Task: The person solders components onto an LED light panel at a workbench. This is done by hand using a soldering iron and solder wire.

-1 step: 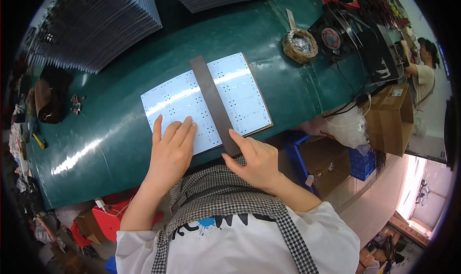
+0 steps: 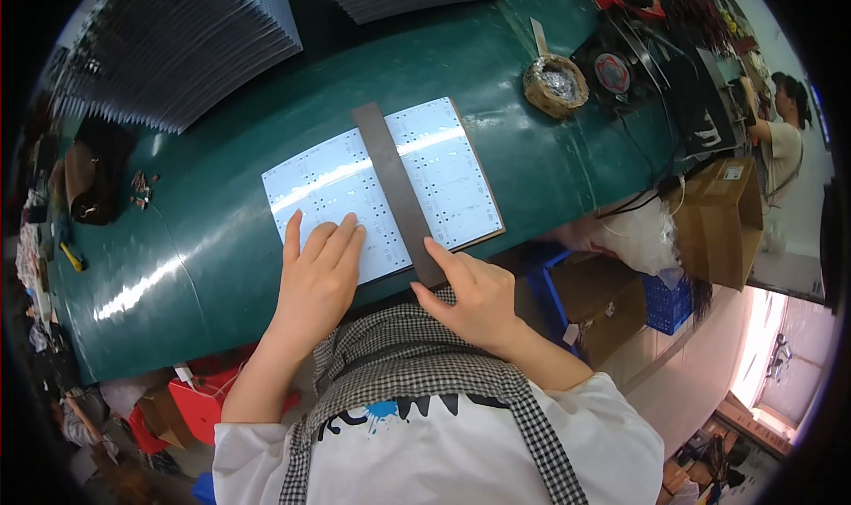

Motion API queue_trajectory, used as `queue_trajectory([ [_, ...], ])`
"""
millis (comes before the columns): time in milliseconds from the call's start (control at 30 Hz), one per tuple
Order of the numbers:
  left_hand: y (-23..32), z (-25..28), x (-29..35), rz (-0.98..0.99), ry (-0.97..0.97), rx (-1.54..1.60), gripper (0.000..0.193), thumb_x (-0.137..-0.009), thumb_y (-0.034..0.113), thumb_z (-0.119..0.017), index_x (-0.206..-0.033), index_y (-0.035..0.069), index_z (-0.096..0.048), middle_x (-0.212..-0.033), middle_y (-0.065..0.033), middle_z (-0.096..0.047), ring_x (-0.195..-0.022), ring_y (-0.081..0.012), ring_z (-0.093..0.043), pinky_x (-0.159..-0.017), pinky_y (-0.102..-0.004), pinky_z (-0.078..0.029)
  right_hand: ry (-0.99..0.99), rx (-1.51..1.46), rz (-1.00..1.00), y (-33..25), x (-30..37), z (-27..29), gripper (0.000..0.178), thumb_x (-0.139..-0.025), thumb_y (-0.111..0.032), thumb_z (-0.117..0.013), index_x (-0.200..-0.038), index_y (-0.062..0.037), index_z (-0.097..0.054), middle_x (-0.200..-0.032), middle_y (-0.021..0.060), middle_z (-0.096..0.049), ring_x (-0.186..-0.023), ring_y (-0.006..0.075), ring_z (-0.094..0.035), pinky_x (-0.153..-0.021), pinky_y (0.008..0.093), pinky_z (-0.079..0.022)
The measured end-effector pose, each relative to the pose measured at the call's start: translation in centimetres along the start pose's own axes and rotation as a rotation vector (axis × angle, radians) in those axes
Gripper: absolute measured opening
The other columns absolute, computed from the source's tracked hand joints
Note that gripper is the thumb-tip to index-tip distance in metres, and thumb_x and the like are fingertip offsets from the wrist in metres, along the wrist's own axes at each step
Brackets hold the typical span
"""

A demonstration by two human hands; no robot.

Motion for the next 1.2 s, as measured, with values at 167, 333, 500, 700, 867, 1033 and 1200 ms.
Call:
queue_trajectory([
  [167,-0.7,-0.1,0.8,0.020,-0.037,0.041,0.032,-0.078,0.010,-0.054,-0.108,-0.001,-0.061,-0.110,-0.0083,-0.060,-0.107,-0.0214,-0.053,-0.105,-0.0546,-0.031,-0.054,-0.092,-0.098,-0.7,0.0,0.6,0.045,-0.071,-0.017,-0.078,-0.113,-0.0051,-0.063,-0.069,0.0063,-0.055,-0.057,0.0186,-0.056,-0.051,0.0301,-0.045],
  [333,-0.9,2.2,3.4,0.132,0.319,0.289,0.033,-0.075,0.007,-0.057,-0.107,0.004,-0.064,-0.115,-0.0108,-0.058,-0.096,-0.0240,-0.055,-0.088,-0.0402,-0.045,0.027,-0.154,-0.205,-0.6,0.9,2.5,0.027,-0.078,0.002,-0.065,-0.105,-0.0014,-0.066,-0.071,0.0021,-0.049,-0.062,0.0114,-0.046,-0.053,0.0230,-0.034],
  [500,-3.4,3.2,10.5,0.547,0.686,0.162,0.031,-0.071,-0.007,-0.060,-0.099,0.004,-0.067,-0.095,-0.0120,-0.065,-0.083,-0.0284,-0.063,-0.071,-0.0363,-0.052,0.051,-0.193,0.000,-1.6,0.1,2.2,0.019,-0.080,0.005,-0.064,-0.098,0.0006,-0.067,-0.073,0.0058,-0.057,-0.056,0.0122,-0.047,-0.051,0.0245,-0.037],
  [700,-6.1,1.9,18.3,1.036,0.508,-0.227,0.017,-0.082,0.007,-0.066,-0.097,0.003,-0.062,-0.091,-0.0119,-0.061,-0.089,-0.0291,-0.057,-0.081,-0.0399,-0.044,-0.045,-0.362,-0.008,-3.7,-0.3,1.5,0.015,-0.079,0.005,-0.064,-0.093,0.0009,-0.068,-0.071,0.0069,-0.060,-0.058,0.0127,-0.051,-0.052,0.0237,-0.040],
  [867,-6.4,1.1,19.8,1.072,0.498,0.071,0.013,-0.084,0.010,-0.065,-0.081,0.003,-0.054,-0.077,-0.0088,-0.055,-0.078,-0.0263,-0.053,-0.072,-0.0373,-0.040,-0.505,-0.636,-0.074,-7.5,-1.6,-0.9,0.016,-0.084,-0.001,-0.063,-0.099,0.0006,-0.069,-0.077,0.0061,-0.061,-0.068,0.0111,-0.056,-0.059,0.0225,-0.043],
  [1033,-0.6,1.2,17.5,0.724,0.825,0.570,0.009,-0.079,-0.002,-0.064,-0.080,0.001,-0.056,-0.071,-0.0117,-0.056,-0.061,-0.0269,-0.055,-0.056,-0.0311,-0.043,-0.945,-1.231,-0.390,-10.4,-2.5,-5.5,0.047,-0.097,-0.017,-0.049,-0.141,-0.0042,-0.039,-0.123,0.0110,-0.056,-0.073,0.0093,-0.054,-0.058,0.0224,-0.044],
  [1200,2.9,-2.6,18.4,0.681,0.587,0.643,0.005,-0.080,-0.002,-0.062,-0.081,0.000,-0.058,-0.069,-0.0129,-0.057,-0.057,-0.0259,-0.057,-0.056,-0.0303,-0.045,-0.837,-1.507,-0.342,-11.8,-5.0,-5.3,0.032,-0.101,-0.023,-0.042,-0.120,-0.0007,-0.055,-0.075,0.0038,-0.058,-0.054,0.0048,-0.042,-0.051,0.0177,-0.036],
])
Point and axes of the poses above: each hand's wrist, its own x-axis away from the middle knuckle, its own z-axis out of the back of the hand, y = z × x, the point moved 1 cm from there along -x, towards the middle knuckle
